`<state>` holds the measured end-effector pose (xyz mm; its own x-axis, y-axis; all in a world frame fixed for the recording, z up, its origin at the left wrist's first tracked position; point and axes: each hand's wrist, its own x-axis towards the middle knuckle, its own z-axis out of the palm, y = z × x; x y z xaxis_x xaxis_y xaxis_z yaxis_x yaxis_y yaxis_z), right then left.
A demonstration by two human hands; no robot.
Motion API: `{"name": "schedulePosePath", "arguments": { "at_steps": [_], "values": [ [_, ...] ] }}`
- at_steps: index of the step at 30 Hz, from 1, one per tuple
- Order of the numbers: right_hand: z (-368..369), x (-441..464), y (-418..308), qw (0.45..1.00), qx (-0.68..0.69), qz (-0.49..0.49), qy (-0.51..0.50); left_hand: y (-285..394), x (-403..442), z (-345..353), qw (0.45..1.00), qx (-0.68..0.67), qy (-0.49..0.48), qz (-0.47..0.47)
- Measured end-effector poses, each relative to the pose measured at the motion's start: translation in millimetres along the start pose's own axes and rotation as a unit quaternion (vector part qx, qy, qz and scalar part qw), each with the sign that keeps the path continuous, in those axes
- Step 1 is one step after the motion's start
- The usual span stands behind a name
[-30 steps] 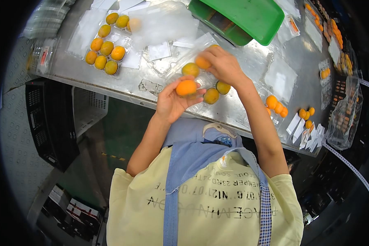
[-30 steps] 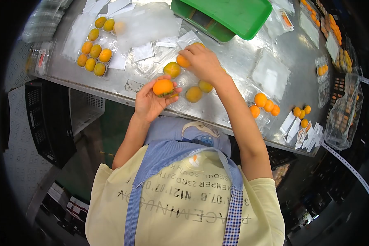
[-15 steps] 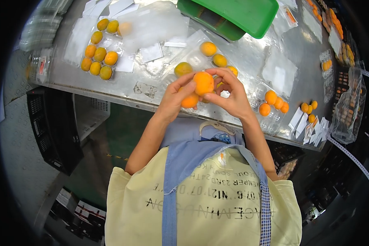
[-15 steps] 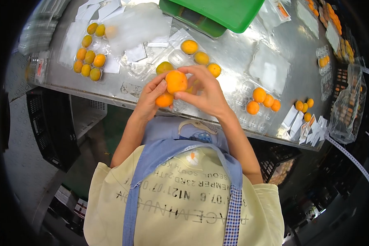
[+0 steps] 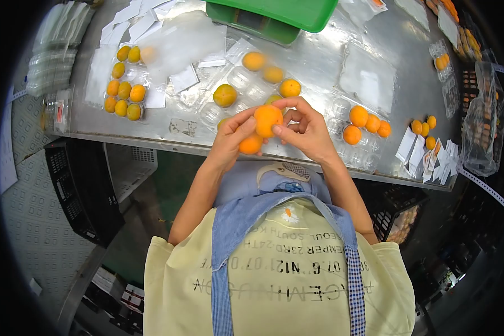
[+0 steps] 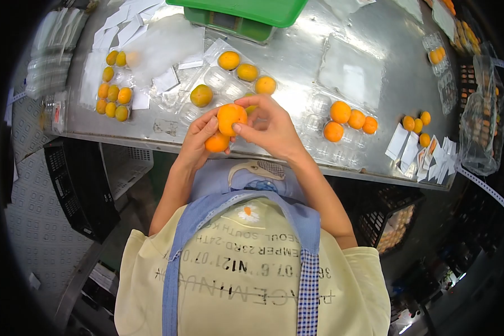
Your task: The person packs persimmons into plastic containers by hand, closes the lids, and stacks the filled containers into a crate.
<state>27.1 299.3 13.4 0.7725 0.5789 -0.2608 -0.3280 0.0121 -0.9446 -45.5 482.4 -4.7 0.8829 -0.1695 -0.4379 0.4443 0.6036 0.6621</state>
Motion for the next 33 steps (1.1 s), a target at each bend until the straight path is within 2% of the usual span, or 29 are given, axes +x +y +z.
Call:
{"name": "schedulePosePath", "arguments": {
  "at_steps": [3,6,9,11,14,17,18,20,26,33],
  "values": [
    [-16,-9,-4,0.998,0.034,0.039,-0.023,-8,0,10,1.000,-0.003,-0.002,-0.006],
    [-24,-21,-13,0.999,0.019,0.028,-0.010,-16,1,26,0.999,-0.036,-0.015,-0.002],
    [-34,-34,-11,0.992,-0.086,-0.089,0.004,-27,5,42,0.999,-0.050,-0.005,-0.002],
    [-40,-43,-14,0.988,-0.136,-0.072,0.018,-33,8,50,0.999,-0.049,0.003,-0.017],
    [-51,-56,-15,0.972,-0.216,-0.090,0.033,-35,10,68,0.997,0.063,0.024,-0.022],
    [-59,-67,-8,0.948,-0.279,-0.144,0.056,-50,16,83,0.954,0.271,0.001,0.126],
    [-61,-70,-6,0.938,-0.297,-0.165,0.066,-55,17,86,0.958,0.263,0.008,0.111],
    [-69,-75,-8,0.935,-0.306,-0.164,0.065,-63,19,93,0.965,0.248,0.022,0.083],
    [-92,-90,-8,0.942,-0.296,-0.151,0.053,-76,23,110,0.976,0.201,0.031,0.074],
    [-107,-98,-12,0.955,-0.270,-0.120,0.034,-85,25,127,0.953,0.291,0.052,0.072]
  ]
}}
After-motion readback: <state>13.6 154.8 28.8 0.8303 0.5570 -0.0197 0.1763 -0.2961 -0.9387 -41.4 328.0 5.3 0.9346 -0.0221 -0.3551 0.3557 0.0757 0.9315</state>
